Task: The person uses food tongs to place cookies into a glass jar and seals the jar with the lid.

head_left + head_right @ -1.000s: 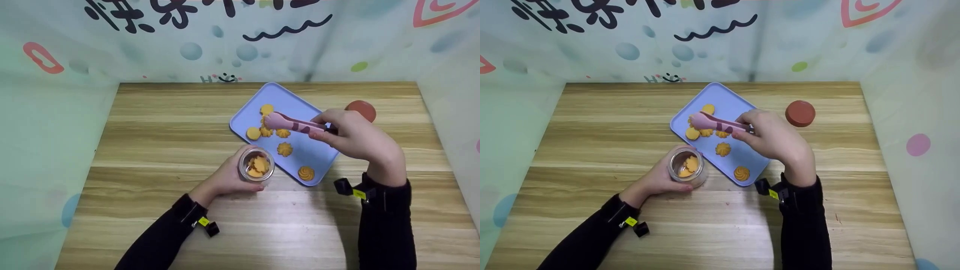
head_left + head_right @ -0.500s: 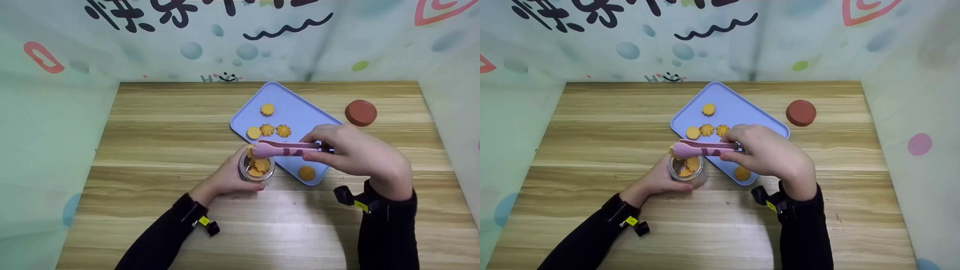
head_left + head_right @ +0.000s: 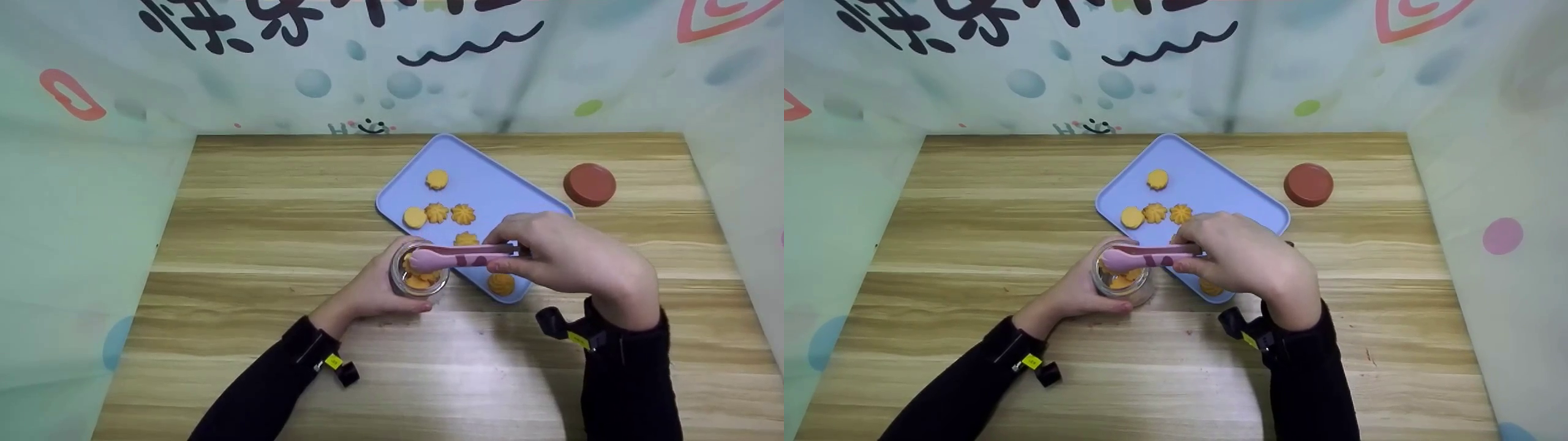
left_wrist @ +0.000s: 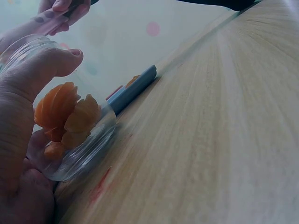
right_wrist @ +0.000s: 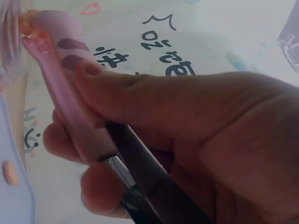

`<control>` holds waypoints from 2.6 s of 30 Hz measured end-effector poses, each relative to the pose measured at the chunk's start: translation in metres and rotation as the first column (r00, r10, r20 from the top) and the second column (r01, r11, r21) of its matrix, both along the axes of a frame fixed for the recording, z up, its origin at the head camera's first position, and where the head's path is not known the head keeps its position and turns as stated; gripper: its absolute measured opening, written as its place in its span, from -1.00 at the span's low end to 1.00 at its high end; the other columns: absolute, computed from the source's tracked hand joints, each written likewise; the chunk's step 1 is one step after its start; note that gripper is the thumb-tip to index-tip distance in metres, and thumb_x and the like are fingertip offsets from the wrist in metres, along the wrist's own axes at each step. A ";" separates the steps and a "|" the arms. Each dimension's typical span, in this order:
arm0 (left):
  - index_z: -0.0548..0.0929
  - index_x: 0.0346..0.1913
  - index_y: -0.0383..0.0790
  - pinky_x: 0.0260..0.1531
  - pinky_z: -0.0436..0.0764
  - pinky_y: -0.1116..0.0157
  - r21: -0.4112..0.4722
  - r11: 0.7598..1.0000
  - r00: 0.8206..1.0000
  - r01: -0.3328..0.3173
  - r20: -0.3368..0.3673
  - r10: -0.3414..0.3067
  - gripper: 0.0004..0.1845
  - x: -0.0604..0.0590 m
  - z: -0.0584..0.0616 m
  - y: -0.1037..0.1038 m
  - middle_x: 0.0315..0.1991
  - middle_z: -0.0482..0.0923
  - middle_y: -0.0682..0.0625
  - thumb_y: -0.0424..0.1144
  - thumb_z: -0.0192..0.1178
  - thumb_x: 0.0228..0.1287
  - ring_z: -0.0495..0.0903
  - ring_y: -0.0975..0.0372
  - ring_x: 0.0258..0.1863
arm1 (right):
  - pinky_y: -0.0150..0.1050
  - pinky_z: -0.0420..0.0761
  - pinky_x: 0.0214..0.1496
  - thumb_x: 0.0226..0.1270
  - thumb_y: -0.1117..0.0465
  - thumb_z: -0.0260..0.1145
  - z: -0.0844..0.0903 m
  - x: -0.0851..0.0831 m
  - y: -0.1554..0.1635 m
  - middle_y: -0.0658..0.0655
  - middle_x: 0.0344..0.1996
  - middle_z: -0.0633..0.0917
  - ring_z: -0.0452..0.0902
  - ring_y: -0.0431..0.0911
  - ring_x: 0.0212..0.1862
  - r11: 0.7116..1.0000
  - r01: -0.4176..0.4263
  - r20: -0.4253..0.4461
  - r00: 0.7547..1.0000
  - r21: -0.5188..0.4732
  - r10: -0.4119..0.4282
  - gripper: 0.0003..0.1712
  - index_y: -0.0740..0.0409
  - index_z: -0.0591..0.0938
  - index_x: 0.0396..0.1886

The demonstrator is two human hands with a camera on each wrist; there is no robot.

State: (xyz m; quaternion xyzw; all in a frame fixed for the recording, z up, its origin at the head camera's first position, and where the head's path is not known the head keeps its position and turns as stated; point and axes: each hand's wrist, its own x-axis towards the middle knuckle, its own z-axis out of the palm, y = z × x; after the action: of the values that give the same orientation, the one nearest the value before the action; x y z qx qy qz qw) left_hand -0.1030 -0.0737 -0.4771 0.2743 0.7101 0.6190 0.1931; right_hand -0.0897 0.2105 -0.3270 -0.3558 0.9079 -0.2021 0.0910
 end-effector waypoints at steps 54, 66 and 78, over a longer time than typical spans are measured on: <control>0.23 0.31 0.06 0.35 0.36 0.25 -0.042 0.999 0.998 -0.015 -0.054 0.013 0.01 0.003 0.004 0.001 0.19 0.44 0.12 -0.16 0.60 -0.28 0.44 0.29 0.22 | -0.25 0.47 -0.35 0.25 -0.09 0.30 0.010 0.014 0.053 -0.02 -0.32 0.62 0.44 -0.20 -0.40 0.947 0.320 -0.193 0.930 0.007 -0.313 -0.63 0.05 0.63 -0.09; 0.24 0.31 0.07 0.35 0.35 0.24 -0.054 0.998 0.998 -0.025 -0.061 0.022 0.01 0.004 0.005 0.001 0.19 0.44 0.13 -0.15 0.60 -0.28 0.44 0.28 0.22 | -0.38 0.38 -0.47 0.14 -0.02 0.41 -0.026 0.022 0.087 -0.12 -0.50 0.60 0.36 -0.24 -0.50 0.961 0.244 -0.119 0.966 0.130 -0.229 -0.75 -0.04 0.65 -0.26; 0.24 0.31 0.07 0.36 0.35 0.23 -0.050 0.998 0.998 -0.029 -0.054 0.026 0.02 0.003 0.004 -0.002 0.20 0.44 0.13 -0.16 0.60 -0.29 0.44 0.30 0.22 | -0.43 0.40 -0.43 0.08 0.05 0.45 -0.035 0.025 0.084 -0.13 -0.46 0.61 0.39 -0.27 -0.46 0.959 0.207 0.037 0.975 0.192 -0.217 -0.76 -0.10 0.70 -0.22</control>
State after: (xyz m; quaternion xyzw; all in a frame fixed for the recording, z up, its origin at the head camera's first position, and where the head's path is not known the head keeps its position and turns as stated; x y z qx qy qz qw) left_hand -0.0999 -0.0757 -0.4728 0.2762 0.7341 0.5959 0.1723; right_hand -0.0650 0.2940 -0.3622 -0.2404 0.9527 -0.1350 0.1282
